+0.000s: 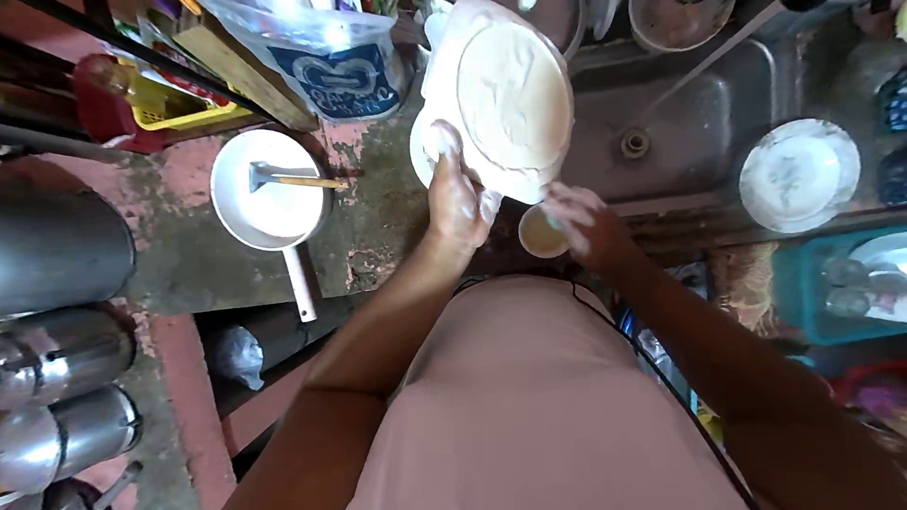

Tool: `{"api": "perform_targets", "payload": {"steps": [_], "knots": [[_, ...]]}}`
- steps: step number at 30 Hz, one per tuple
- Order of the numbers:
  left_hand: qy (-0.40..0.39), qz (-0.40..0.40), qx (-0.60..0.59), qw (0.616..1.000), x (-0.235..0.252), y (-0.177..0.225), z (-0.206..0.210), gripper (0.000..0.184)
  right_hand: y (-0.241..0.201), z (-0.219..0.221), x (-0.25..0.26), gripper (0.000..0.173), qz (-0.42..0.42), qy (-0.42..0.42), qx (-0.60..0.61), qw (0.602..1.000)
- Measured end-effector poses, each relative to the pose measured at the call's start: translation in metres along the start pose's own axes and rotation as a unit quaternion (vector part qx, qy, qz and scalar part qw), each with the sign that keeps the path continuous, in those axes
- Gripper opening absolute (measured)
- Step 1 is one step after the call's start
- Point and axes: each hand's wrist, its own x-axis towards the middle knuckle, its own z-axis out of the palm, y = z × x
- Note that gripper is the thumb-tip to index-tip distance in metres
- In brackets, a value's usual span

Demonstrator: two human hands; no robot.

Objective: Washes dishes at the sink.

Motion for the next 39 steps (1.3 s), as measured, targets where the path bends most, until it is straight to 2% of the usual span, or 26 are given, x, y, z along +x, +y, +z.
{"api": "perform_targets", "payload": {"steps": [2, 4, 6, 8, 13, 18, 24, 29, 34, 36, 39], "knots": [[0.021, -0.001, 0.021, 1.000, 0.008, -0.010, 0.006, 0.060, 0.025, -0.012, -0.021, 0.038, 0.138, 0.048, 0.041, 0.988], [0.029, 0.003, 0.046, 0.999, 0.014, -0.024, 0.014, 0.061, 0.049, -0.022, -0.043, 0.038, 0.234, 0.154, 0.146, 0.949], [0.033, 0.006, 0.069, 0.997, 0.020, -0.040, 0.021, 0.063, 0.065, -0.033, -0.059, 0.037, 0.282, 0.250, 0.261, 0.889], [0.025, 0.003, 0.083, 0.996, 0.027, -0.058, 0.030, 0.063, 0.078, -0.042, -0.073, 0.036, 0.302, 0.307, 0.315, 0.846], [0.043, 0.001, 0.126, 0.991, 0.052, -0.112, 0.073, 0.058, 0.092, -0.066, -0.095, 0.038, 0.331, 0.321, 0.359, 0.812], [0.045, 0.008, 0.162, 0.986, 0.086, -0.166, 0.117, 0.053, 0.107, -0.090, -0.113, 0.039, 0.327, 0.312, 0.378, 0.808], [0.089, 0.052, 0.154, 0.983, 0.097, -0.191, 0.147, 0.042, 0.137, -0.117, -0.134, 0.040, 0.329, 0.293, 0.376, 0.815], [0.110, 0.102, 0.170, 0.974, 0.090, -0.183, 0.137, 0.043, 0.154, -0.121, -0.124, 0.038, 0.373, 0.269, 0.382, 0.802], [0.104, 0.144, 0.177, 0.968, 0.060, -0.149, 0.107, 0.043, 0.158, -0.117, -0.082, 0.043, 0.473, 0.135, 0.336, 0.803], [0.106, 0.140, 0.173, 0.969, 0.044, -0.133, 0.093, 0.046, 0.157, -0.109, -0.061, 0.039, 0.449, 0.151, 0.353, 0.807], [0.133, 0.115, 0.163, 0.971, 0.017, -0.117, 0.077, 0.047, 0.147, -0.089, -0.023, 0.035, 0.340, 0.181, 0.346, 0.855]]}}
